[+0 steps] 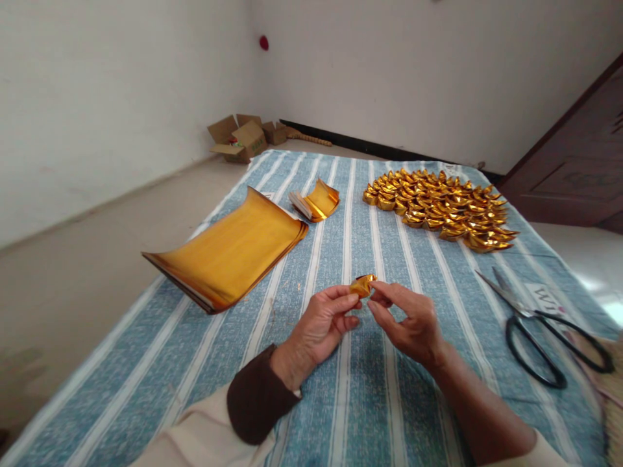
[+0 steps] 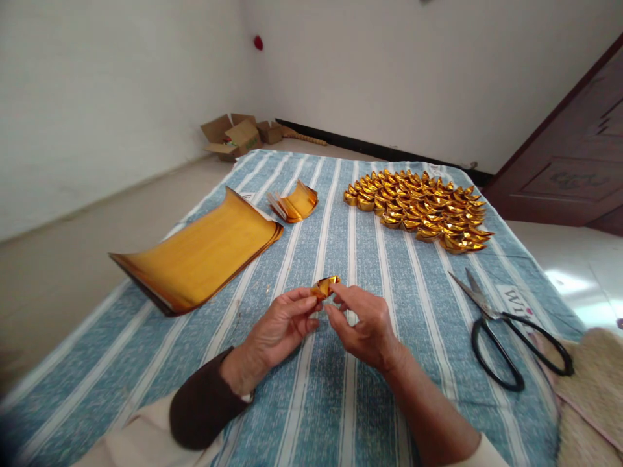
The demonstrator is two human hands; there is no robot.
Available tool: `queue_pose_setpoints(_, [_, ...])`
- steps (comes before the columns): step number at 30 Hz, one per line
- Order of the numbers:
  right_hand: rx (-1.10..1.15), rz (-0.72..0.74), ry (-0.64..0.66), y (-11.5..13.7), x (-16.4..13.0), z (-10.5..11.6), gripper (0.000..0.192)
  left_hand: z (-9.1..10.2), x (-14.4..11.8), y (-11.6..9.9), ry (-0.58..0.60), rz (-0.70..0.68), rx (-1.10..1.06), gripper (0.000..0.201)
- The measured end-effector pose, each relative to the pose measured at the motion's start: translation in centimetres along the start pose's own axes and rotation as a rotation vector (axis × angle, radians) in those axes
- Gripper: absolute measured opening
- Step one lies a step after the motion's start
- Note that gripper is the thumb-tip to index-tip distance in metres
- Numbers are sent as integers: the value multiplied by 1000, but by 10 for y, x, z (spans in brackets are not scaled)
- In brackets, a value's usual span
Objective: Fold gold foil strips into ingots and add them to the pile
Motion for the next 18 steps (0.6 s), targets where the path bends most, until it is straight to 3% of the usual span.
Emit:
queue_pose_setpoints(4, [-30, -50, -37, 1, -2, 0, 19, -1, -1, -5, -20, -72, 113, 30])
queue_pose_setpoints(10, [-35, -149, -57, -7, -7, -5, 18, -5, -4, -10, -21, -142, 158, 25])
queue_pose_setpoints(18, [13, -168, -38, -14, -12, -11, 19, -1, 1, 2, -10, 40, -89, 16])
Point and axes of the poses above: each hand's wrist, its own x-axis towards the middle knuckle, its own z-axis out of the back of the hand, y = z × x, the point moved 9 cm from there along x, towards the middle knuckle, and after that the axes turned 2 degrees about -y, right-handed, at the moved point
